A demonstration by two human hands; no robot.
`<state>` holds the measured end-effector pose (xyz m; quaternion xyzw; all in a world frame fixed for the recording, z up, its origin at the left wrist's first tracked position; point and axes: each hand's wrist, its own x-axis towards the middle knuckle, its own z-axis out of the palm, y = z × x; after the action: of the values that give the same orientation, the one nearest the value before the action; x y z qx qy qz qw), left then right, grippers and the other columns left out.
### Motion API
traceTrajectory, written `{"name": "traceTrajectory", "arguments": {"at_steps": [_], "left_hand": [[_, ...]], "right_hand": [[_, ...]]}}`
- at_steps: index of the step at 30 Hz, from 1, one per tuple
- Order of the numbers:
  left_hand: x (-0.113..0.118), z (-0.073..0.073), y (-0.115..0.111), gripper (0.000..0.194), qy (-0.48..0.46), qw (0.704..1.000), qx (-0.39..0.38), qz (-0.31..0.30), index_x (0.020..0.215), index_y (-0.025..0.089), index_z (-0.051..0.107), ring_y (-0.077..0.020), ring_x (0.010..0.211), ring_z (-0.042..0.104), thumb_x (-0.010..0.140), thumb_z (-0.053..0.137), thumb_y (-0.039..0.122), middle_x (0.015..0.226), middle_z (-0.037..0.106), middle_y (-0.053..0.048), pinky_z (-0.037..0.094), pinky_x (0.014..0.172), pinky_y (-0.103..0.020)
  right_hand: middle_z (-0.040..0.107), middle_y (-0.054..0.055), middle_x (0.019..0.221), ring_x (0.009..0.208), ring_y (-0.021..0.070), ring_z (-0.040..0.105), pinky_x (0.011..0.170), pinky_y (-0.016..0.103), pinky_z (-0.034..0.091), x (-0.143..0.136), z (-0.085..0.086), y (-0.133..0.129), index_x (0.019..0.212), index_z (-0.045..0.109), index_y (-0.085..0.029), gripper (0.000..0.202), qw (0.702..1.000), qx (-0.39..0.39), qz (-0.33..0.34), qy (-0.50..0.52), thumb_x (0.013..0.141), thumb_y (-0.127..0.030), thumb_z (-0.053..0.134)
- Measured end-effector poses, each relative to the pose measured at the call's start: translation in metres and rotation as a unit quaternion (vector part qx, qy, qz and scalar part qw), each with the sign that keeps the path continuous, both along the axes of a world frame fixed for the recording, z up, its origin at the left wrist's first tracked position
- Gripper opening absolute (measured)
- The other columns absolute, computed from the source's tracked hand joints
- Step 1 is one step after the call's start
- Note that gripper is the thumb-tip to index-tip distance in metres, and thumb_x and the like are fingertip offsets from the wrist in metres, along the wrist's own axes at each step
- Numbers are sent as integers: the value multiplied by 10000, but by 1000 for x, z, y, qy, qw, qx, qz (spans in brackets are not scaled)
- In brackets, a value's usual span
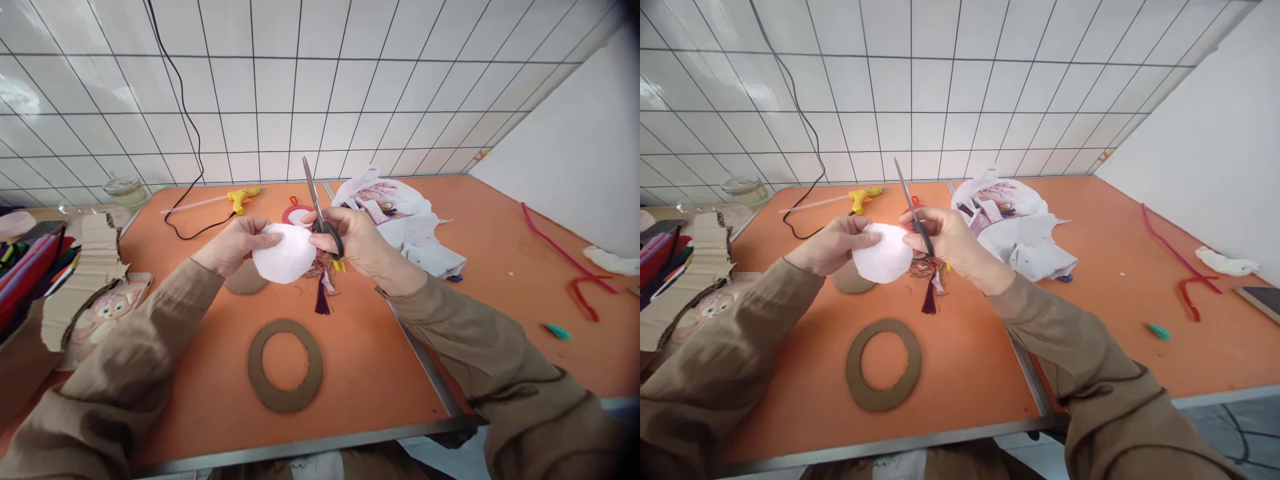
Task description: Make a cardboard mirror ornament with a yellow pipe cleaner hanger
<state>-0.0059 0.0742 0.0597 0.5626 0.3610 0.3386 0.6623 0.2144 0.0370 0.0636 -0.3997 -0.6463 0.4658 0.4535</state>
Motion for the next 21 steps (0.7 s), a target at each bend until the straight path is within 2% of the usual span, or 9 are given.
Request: {"name": "traceTrajectory", "arguments": {"at_steps": [3, 5, 7, 10, 13, 17, 21], "left_hand": [[-10, 12, 3, 307, 0, 999, 33, 12, 661, 138, 649, -90, 474, 505, 610, 880, 334, 561, 584, 1, 352, 439, -218], [-18, 21, 3, 292, 1, 997, 67, 44, 631, 144, 625, -76, 459, 467, 608, 867, 307, 547, 554, 13, 336, 430, -215], [-24, 30, 2, 241, 27, 989, 104, 99, 654, 140, 641, -93, 509, 510, 622, 841, 270, 589, 580, -4, 366, 452, -214], [-30, 39, 1, 190, 44, 971, 155, 174, 643, 146, 617, -88, 518, 491, 683, 781, 234, 585, 542, 2, 360, 454, -211], [-35, 48, -2, 263, 34, 963, 176, 201, 603, 168, 538, -58, 444, 378, 760, 737, 237, 536, 421, 36, 285, 417, -211], [-41, 56, -8, 269, 10, 968, 195, 157, 627, 181, 556, -81, 455, 432, 774, 748, 300, 558, 468, 18, 306, 428, -219], [-32, 52, -15, 219, 56, 981, 187, 6, 670, 161, 667, -149, 594, 582, 680, 821, 317, 648, 621, -32, 456, 541, -270]], "right_hand": [[640, -27, 672, 554, 134, 596, 550, 290, 509, -3, -1, -2, 975, 606, -220, 406, 998, -63, -10, 5, 648, -343, 811], [651, -33, 641, 523, 137, 595, 523, 283, 498, -5, -2, -3, 985, 563, -221, 424, 995, -96, -10, -25, 645, -312, 800], [650, -43, 629, 514, 137, 594, 508, 276, 496, -6, -5, -4, 960, 516, -231, 427, 992, -113, -2, -55, 642, -293, 795], [612, -60, 603, 530, 137, 592, 491, 255, 477, -5, -12, -6, 903, 490, -240, 387, 988, -97, 20, -115, 669, -308, 791], [543, -83, 571, 455, 105, 494, 424, 234, 382, -4, -17, -8, 875, 517, -241, 336, 979, -73, 25, -188, 700, -350, 782], [564, -74, 603, 499, 114, 499, 459, 243, 380, -5, -17, -11, 881, 544, -242, 309, 976, -56, 24, -211, 710, -357, 775], [543, -70, 583, 513, 126, 488, 498, 259, 375, -8, -15, -14, 878, 521, -252, 292, 971, 26, -33, -234, 736, -360, 753]]}}
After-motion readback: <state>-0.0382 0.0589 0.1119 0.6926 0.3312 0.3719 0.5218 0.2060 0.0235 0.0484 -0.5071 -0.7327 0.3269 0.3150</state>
